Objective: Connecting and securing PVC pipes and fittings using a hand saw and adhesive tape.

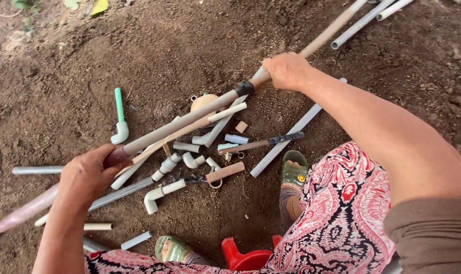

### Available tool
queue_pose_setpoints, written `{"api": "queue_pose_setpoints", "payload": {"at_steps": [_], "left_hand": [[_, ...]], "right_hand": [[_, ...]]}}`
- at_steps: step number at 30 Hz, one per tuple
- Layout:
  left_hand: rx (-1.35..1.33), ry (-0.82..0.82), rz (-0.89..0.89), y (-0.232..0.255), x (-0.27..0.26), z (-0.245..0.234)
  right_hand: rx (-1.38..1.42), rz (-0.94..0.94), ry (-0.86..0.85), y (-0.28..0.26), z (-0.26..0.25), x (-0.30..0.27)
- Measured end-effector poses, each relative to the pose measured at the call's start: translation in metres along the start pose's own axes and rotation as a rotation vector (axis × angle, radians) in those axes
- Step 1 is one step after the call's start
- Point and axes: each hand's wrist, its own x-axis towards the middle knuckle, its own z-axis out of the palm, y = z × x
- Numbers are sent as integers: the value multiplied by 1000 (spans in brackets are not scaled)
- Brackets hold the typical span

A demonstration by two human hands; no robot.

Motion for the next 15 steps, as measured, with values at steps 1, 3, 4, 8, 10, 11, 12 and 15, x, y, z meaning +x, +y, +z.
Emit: {"api": "queue_pose_setpoints", "payload": {"at_steps": [1, 3, 4, 8, 10, 11, 12, 15], "left_hand": [[2, 0, 14, 1, 0, 2], [-101, 48, 63, -1, -3, 7], [-98, 47, 69, 3, -3, 4], [-260, -118, 1, 9, -7, -2], [-252, -180, -31, 6, -7, -2], [-273, -231, -68, 3, -6, -1], [-293, -281, -108, 0, -6, -1], [-224, -320, -96, -10, -4, 3]], "right_hand": [[0, 14, 1, 4, -3, 0], [-96, -20, 112, 7, -10, 6], [-94, -14, 111, 10, -13, 6], [-205, -21, 212, 27, -21, 12], [-284, -26, 233, 36, -24, 10], [-258, 53, 143, 39, -27, 6], [-231, 132, 54, 41, -30, 2], [-218, 227, 61, 72, -26, -5]]}}
